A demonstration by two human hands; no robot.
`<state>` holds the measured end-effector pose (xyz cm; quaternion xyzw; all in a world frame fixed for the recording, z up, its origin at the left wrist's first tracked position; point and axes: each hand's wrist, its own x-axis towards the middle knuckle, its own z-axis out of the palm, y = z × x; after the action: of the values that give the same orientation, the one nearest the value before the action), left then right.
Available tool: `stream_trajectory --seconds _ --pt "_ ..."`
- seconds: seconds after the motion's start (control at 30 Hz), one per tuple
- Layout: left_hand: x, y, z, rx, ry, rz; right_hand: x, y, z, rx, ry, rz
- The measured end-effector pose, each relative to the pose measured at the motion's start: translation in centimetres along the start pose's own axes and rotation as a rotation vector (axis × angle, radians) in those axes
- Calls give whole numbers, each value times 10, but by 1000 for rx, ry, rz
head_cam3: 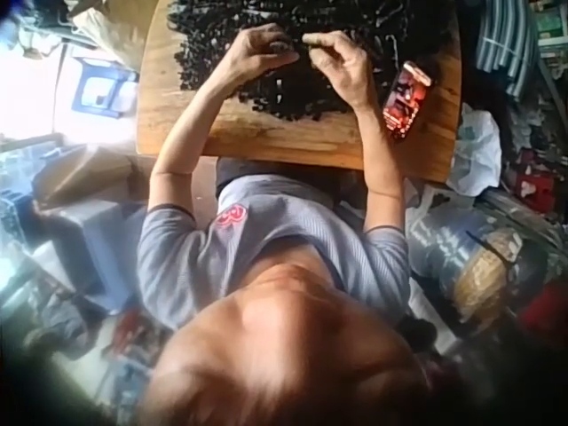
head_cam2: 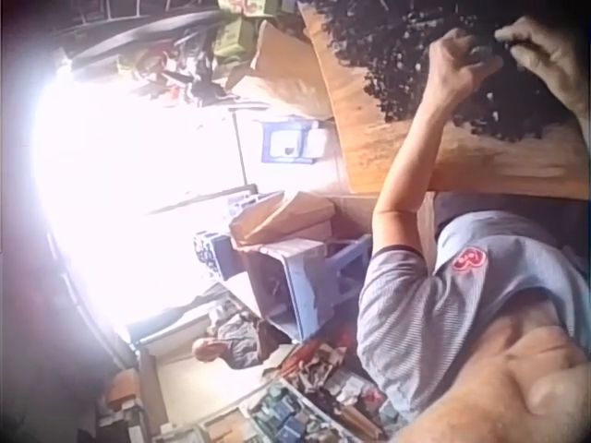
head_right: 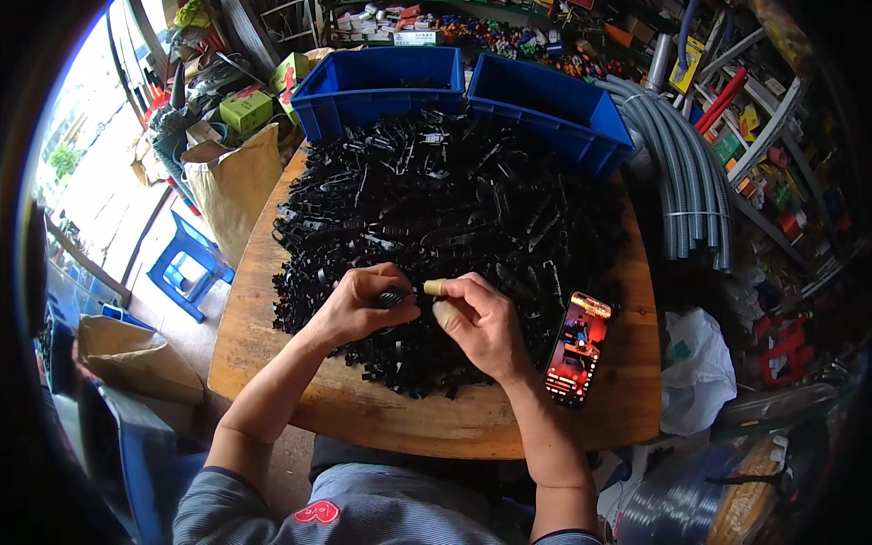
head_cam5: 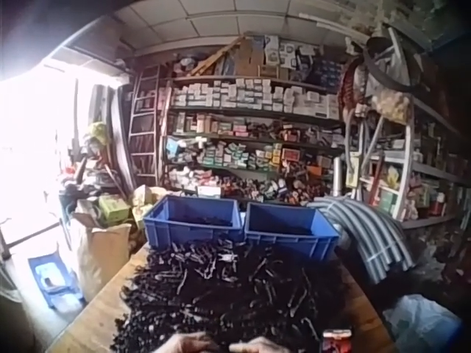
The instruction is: Sort and inspect small black industrial components into plastic bins on a workbench.
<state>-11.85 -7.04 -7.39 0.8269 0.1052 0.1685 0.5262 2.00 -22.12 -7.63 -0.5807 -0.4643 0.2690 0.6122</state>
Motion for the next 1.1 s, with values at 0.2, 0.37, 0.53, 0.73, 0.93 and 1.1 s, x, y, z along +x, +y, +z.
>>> stream_trajectory --seconds 0.2,0.37,0.53,0.73,0.93,1.1 --pt "1 -4 13 62 86 120 -4 2 3 19 45 -174" --pt "-4 -7 21 190 147 172 -6 -5 4 -85 20 -231" --pt "-2 -11 24 506 316 264 -7 -7 5 -170 125 -252" --pt "-4 -11 20 573 302 306 -5 0 2 -251 132 -336" --pt "-5 -11 20 577 286 308 -6 -1 3 -246 91 -323" --pt "-5 -14 20 581 269 307 -7 -2 2 -226 86 -268"
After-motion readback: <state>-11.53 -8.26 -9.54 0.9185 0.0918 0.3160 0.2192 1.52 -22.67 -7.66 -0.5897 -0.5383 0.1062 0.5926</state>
